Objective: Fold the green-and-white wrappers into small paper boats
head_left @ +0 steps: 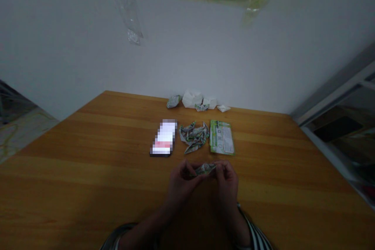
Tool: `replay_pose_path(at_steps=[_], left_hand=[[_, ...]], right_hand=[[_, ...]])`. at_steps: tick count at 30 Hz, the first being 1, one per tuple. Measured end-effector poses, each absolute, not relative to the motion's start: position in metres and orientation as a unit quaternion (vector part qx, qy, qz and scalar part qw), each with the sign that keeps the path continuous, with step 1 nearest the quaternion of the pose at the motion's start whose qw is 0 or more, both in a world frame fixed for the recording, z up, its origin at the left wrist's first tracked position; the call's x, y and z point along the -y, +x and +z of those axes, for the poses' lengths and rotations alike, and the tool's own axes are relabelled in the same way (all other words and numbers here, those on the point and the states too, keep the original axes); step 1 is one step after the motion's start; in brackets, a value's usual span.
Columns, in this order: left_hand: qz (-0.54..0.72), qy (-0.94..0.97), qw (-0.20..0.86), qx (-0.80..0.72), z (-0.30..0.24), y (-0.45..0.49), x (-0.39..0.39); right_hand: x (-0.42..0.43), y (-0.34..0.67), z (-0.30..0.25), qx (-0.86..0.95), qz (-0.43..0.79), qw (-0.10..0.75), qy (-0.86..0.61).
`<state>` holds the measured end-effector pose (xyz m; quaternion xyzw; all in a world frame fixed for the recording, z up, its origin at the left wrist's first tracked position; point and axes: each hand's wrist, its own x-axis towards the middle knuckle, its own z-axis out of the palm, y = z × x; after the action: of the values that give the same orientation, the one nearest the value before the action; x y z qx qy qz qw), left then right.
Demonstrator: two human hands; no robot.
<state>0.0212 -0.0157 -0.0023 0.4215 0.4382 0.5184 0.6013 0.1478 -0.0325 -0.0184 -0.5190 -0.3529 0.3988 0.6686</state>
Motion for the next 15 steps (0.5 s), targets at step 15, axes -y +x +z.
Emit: replay_pose_path(at_steps=[15], left_hand=[[0.455, 0.571, 0.522, -0.441, -0.002, -0.002, 0.006]], right_hand=[[0.027, 0.185, -0.002, 0.751, 0.180, 0.440, -0.458]])
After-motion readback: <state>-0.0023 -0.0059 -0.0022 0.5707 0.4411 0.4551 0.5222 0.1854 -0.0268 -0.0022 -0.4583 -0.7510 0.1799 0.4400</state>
